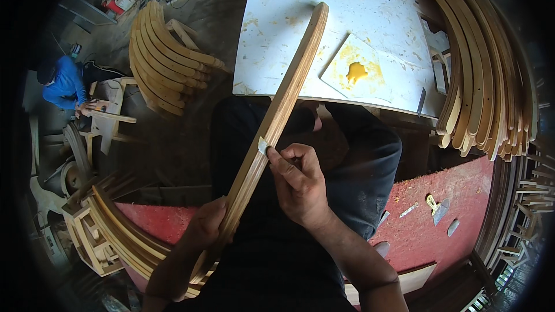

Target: Applying glue to curved wooden components for furniture manufacturing.

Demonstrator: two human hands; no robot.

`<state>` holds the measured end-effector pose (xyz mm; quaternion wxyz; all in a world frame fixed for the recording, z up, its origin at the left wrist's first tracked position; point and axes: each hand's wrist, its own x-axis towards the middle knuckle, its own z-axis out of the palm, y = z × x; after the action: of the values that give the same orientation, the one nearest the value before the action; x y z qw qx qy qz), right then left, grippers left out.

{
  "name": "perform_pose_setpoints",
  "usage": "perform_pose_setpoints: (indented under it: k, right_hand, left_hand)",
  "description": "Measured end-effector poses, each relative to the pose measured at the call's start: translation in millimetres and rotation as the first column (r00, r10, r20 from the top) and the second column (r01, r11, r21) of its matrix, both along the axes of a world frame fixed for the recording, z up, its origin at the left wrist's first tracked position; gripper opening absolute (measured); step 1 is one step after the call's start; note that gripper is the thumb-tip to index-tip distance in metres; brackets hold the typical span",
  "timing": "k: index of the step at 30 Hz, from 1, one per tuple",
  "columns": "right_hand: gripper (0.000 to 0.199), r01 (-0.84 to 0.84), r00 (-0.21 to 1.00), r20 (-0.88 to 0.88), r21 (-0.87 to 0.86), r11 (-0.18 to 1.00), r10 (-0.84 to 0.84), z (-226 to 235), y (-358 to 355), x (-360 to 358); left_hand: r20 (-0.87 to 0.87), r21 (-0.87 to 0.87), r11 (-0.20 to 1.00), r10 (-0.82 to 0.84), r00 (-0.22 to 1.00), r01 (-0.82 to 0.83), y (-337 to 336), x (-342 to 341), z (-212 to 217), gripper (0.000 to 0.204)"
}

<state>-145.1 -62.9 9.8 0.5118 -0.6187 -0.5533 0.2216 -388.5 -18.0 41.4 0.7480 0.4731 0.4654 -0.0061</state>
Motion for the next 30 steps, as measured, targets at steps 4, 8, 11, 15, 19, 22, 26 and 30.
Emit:
perform_pose_setpoints:
  k: [4, 8, 11, 15, 19, 22, 26, 30]
  right_hand:
    - [0.041, -0.013, 0.997, 0.074, 0.003, 1.0, 0.013, -1.9, -2.2, 0.4]
    - [0.041, -0.017, 0.993, 0.119, 0.03, 0.999, 0.014, -4.5, -4.0, 1.3]
    - [0.04, -0.023, 0.991, 0.134, 0.039, 0.999, 0.018, -4.9, -5.3, 2.4]
    - [0.039, -0.044, 0.979, 0.202, 0.035, 0.998, 0.036, 1.1, -7.2, 5.2]
    - [0.034, -0.101, 0.957, 0.269, -0.058, 0.993, 0.113, 20.5, -16.2, 19.7]
    - [0.03, -0.177, 0.977, 0.107, -0.081, 0.981, 0.185, 31.0, -15.2, 38.7]
    - [0.028, -0.182, 0.983, 0.005, 0.004, 0.983, 0.182, 26.4, 0.8, 50.6]
    - [0.029, -0.231, 0.954, 0.207, 0.055, 0.971, 0.216, 10.6, 19.1, 50.9]
  left_hand:
    - [0.004, 0.009, 1.0, 0.003, 1.0, -0.003, 0.3, 0.4, 1.5, 0.049]
    - [0.009, 0.019, 1.0, 0.009, 1.0, -0.009, -1.1, 0.9, 3.4, 0.048]
    - [0.002, 0.028, 1.0, 0.009, 1.0, -0.009, -2.7, 0.9, 3.9, 0.047]
    - [-0.011, 0.039, 0.998, 0.058, 0.998, -0.058, -4.7, 1.7, 2.8, 0.041]
    - [0.023, 0.043, 0.999, 0.029, 0.999, -0.03, -3.1, 1.1, 3.6, 0.042]
    - [-0.031, 0.021, 0.999, 0.05, 0.998, -0.05, -4.5, 2.1, 4.5, 0.042]
    - [-0.039, 0.059, 0.998, 0.037, 0.999, -0.035, -6.8, 4.6, 4.1, 0.042]
    - [-0.028, 0.042, 0.999, 0.027, 0.999, -0.026, -5.8, 5.0, 5.3, 0.041]
